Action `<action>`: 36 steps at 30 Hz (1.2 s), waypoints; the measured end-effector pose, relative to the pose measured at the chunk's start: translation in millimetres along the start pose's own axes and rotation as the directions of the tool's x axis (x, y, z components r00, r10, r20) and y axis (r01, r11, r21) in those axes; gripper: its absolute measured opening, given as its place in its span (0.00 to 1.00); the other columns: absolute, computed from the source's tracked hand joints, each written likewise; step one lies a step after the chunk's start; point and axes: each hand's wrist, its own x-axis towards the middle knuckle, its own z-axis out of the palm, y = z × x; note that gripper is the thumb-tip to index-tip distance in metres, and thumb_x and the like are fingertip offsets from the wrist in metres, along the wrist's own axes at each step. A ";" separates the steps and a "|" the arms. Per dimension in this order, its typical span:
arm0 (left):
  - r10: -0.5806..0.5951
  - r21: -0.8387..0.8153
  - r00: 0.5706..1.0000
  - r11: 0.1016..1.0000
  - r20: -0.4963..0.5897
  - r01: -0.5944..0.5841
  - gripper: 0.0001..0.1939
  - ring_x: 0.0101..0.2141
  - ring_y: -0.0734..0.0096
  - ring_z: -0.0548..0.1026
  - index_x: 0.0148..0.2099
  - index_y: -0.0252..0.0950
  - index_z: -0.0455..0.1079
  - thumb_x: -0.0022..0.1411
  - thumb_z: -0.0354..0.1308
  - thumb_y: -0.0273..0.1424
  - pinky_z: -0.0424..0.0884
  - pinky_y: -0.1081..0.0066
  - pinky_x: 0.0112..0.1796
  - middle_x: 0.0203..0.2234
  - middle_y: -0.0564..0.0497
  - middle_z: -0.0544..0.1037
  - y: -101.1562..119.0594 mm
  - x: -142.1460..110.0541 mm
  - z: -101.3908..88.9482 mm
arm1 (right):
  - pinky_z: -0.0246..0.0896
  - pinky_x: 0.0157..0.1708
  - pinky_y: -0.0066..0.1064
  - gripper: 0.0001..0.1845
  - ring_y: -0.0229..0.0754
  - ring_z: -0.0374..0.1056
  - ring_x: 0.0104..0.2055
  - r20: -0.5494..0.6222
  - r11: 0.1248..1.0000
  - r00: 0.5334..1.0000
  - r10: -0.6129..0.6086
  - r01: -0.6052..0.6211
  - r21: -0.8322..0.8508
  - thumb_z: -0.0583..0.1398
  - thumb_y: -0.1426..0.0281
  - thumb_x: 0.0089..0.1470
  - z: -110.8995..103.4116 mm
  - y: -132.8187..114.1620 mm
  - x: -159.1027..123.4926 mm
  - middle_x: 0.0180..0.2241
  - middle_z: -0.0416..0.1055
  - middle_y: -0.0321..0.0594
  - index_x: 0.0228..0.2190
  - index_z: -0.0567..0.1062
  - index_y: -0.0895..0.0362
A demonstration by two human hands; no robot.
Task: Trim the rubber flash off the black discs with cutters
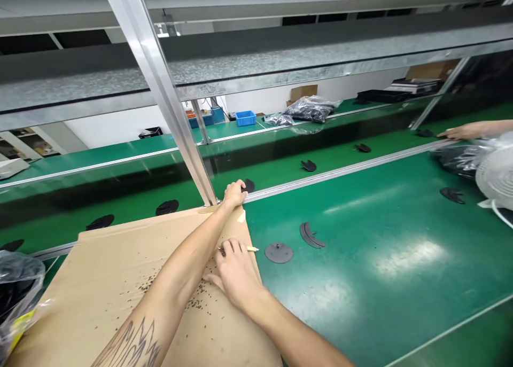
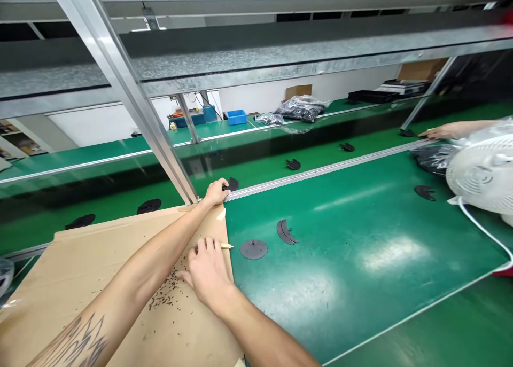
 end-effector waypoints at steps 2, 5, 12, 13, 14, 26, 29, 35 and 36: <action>0.040 -0.012 0.999 0.999 -0.030 -0.040 0.12 0.45 0.64 0.75 0.51 0.33 0.70 0.69 0.59 0.34 0.75 0.59 0.47 0.46 0.45 0.75 1.6 -5.2 -2.3 | 0.64 0.46 0.41 0.27 0.51 0.65 0.45 -0.009 1.000 1.000 -0.003 0.003 0.011 0.63 0.47 0.56 -0.2 -0.4 0.0 0.38 0.70 0.47 0.37 0.78 0.60; 0.151 -0.045 0.986 0.987 -0.067 -0.155 0.05 0.41 0.65 0.73 0.43 0.35 0.69 0.66 0.55 0.23 0.73 0.61 0.46 0.42 0.47 0.73 6.6 -14.4 -14.3 | 0.63 0.45 0.40 0.23 0.50 0.65 0.45 -0.037 0.999 0.999 -0.009 0.010 0.041 0.62 0.50 0.59 -2.8 -1.2 0.8 0.37 0.70 0.46 0.35 0.78 0.59; 0.397 -0.124 0.917 0.909 -0.040 -0.399 0.05 0.38 0.67 0.71 0.39 0.36 0.65 0.62 0.51 0.22 0.72 0.67 0.42 0.38 0.48 0.71 -4.4 -76.5 -83.5 | 0.63 0.47 0.39 0.12 0.49 0.65 0.48 -0.190 0.988 0.982 0.017 0.013 0.154 0.54 0.71 0.67 -18.9 2.4 5.3 0.47 0.70 0.49 0.44 0.77 0.57; 0.409 -0.124 0.912 0.904 -0.024 -0.409 0.04 0.39 0.66 0.71 0.39 0.36 0.65 0.63 0.51 0.23 0.72 0.68 0.42 0.37 0.48 0.72 -10.3 -93.4 -95.8 | 0.62 0.49 0.43 0.15 0.53 0.64 0.51 -0.240 0.984 0.970 0.034 0.009 0.175 0.53 0.71 0.66 -20.6 3.6 6.3 0.51 0.69 0.53 0.49 0.75 0.59; 0.413 -0.116 0.911 0.904 -0.008 -0.411 0.04 0.40 0.66 0.72 0.38 0.37 0.66 0.64 0.51 0.24 0.72 0.68 0.43 0.37 0.48 0.72 -16.4 -112.0 -107.7 | 0.62 0.52 0.46 0.18 0.56 0.62 0.55 -0.346 0.982 0.936 0.066 -0.001 0.186 0.54 0.70 0.66 -21.5 4.9 7.6 0.53 0.67 0.55 0.54 0.73 0.59; 0.153 0.061 0.971 0.984 0.185 -0.167 0.09 0.44 0.66 0.79 0.50 0.39 0.72 0.67 0.59 0.32 0.75 0.69 0.49 0.43 0.47 0.80 -83.0 -269.0 -205.8 | 0.63 0.30 0.31 0.13 0.41 0.70 0.27 -0.232 0.709 0.965 -0.124 0.250 0.660 0.55 0.61 0.66 -8.9 -11.9 17.1 0.28 0.75 0.38 0.32 0.72 0.53; -0.129 0.286 0.991 0.951 0.033 0.114 0.11 0.41 0.62 0.79 0.42 0.35 0.75 0.71 0.52 0.33 0.75 0.64 0.46 0.38 0.45 0.80 -123.0 -276.0 -261.8 | 0.63 0.29 0.31 0.12 0.42 0.71 0.27 -0.308 0.729 0.941 -0.142 0.309 0.610 0.55 0.61 0.66 -9.8 -14.1 18.5 0.29 0.76 0.39 0.34 0.73 0.52; -0.532 0.522 0.819 0.647 -0.215 0.557 0.12 0.48 0.59 0.76 0.49 0.31 0.73 0.70 0.58 0.35 0.75 0.56 0.50 0.46 0.43 0.77 -194.3 -284.7 -333.8 | 0.64 0.29 0.32 0.12 0.43 0.71 0.27 -0.332 0.755 0.928 -0.169 0.338 0.561 0.54 0.61 0.66 -6.9 -12.6 21.5 0.30 0.77 0.40 0.35 0.73 0.52; -0.568 0.531 0.791 0.609 -0.226 0.589 0.15 0.48 0.61 0.76 0.52 0.32 0.71 0.69 0.59 0.36 0.75 0.56 0.49 0.48 0.44 0.76 -201.4 -285.2 -336.0 | 0.64 0.29 0.32 0.12 0.43 0.71 0.27 -0.332 0.755 0.927 -0.173 0.341 0.560 0.54 0.61 0.66 -6.8 -13.0 21.4 0.30 0.77 0.40 0.36 0.74 0.52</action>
